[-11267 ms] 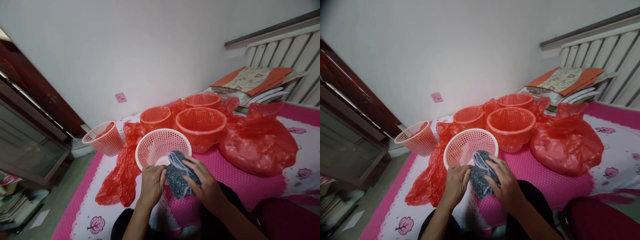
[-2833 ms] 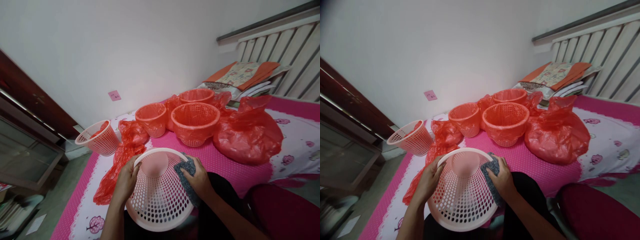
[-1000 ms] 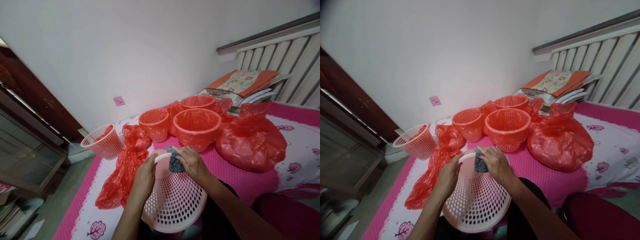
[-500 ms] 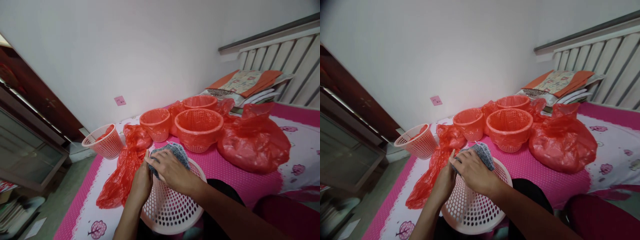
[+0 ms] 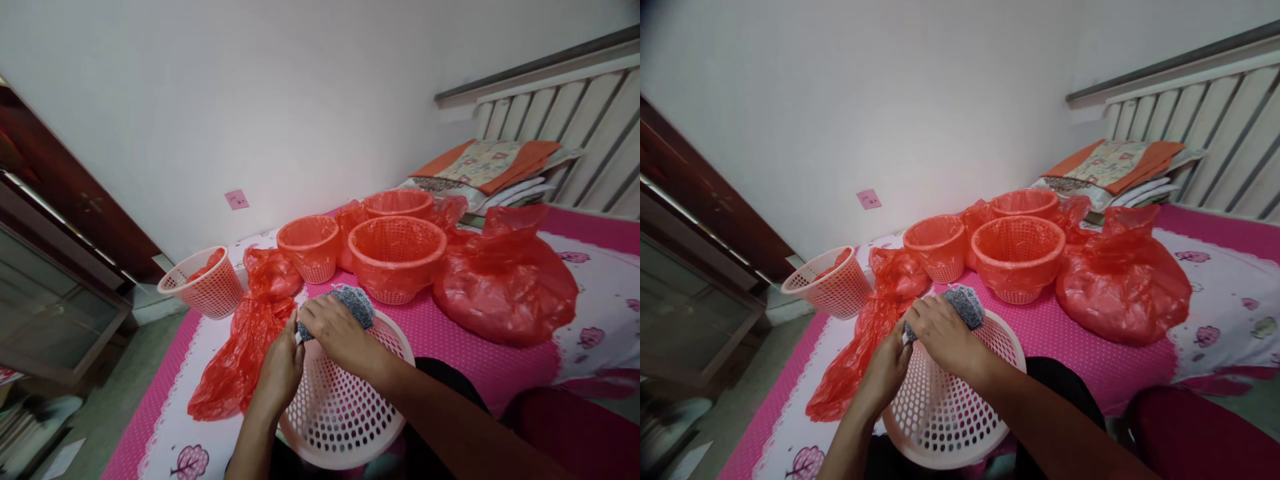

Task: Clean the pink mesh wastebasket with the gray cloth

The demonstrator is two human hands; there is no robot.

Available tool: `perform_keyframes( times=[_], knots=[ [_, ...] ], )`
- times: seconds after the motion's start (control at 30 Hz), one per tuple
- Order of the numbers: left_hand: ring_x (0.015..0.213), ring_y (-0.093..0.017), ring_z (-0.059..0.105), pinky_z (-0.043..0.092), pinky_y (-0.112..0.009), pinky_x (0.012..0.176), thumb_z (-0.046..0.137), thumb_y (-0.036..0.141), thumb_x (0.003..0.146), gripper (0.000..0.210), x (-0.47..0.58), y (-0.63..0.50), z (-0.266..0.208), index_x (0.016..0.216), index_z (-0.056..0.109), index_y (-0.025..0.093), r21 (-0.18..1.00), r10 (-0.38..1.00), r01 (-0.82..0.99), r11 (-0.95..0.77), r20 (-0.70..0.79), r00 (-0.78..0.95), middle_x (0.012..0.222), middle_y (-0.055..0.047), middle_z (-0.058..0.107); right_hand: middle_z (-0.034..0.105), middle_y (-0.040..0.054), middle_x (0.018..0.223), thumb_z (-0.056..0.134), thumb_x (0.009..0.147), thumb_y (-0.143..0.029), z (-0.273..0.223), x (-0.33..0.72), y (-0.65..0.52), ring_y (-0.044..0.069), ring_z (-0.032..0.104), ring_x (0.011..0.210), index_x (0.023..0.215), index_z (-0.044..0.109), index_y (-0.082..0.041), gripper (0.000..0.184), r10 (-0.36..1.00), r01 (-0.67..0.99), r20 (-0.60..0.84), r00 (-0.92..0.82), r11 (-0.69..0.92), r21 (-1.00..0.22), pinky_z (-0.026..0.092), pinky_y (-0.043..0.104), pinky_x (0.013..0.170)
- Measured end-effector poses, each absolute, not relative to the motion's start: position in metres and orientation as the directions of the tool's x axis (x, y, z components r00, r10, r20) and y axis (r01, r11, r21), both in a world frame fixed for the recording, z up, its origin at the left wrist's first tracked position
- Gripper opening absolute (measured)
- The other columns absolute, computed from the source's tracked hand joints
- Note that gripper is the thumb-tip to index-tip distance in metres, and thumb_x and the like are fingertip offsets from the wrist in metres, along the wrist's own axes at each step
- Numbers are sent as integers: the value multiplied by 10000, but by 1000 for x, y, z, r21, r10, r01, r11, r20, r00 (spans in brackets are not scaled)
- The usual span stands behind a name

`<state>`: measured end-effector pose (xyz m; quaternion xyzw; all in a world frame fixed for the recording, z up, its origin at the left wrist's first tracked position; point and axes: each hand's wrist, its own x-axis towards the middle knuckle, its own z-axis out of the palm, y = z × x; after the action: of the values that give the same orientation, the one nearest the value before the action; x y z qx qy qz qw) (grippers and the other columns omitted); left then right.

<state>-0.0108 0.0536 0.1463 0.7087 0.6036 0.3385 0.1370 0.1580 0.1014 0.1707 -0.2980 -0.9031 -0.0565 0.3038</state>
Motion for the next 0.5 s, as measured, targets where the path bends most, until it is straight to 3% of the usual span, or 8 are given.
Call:
perform_keyframes(
  times=[0.13,0.3,0.5],
  knots=[
    [1529,-279,502,363,-540,1283,467,66,915,689,-8,55,145,1598,434,151,644,955,734,-217,296,23,1638,-185,545,669,70,1032,560,965,-1,168,171,110,250,577,942,1003,605,-205,212,546,584,590,-595,798,-150,428,383,829],
    [1420,-280,617,447,-552,1225,451,57,913,704,-8,57,142,1612,406,120,645,960,746,-165,277,-27,1514,-202,658,663,64,1054,630,886,12,166,187,118,256,589,968,1010,591,-220,266,595,588,584,-552,775,-233,440,379,818],
    [1418,-289,618,457,-548,1218,473,66,913,657,-11,58,143,1567,475,126,635,963,758,-150,266,-33,1548,-198,632,672,65,1069,704,883,-36,157,196,119,273,606,986,1060,592,-217,277,627,622,582,-517,743,-247,466,401,846]
  ],
)
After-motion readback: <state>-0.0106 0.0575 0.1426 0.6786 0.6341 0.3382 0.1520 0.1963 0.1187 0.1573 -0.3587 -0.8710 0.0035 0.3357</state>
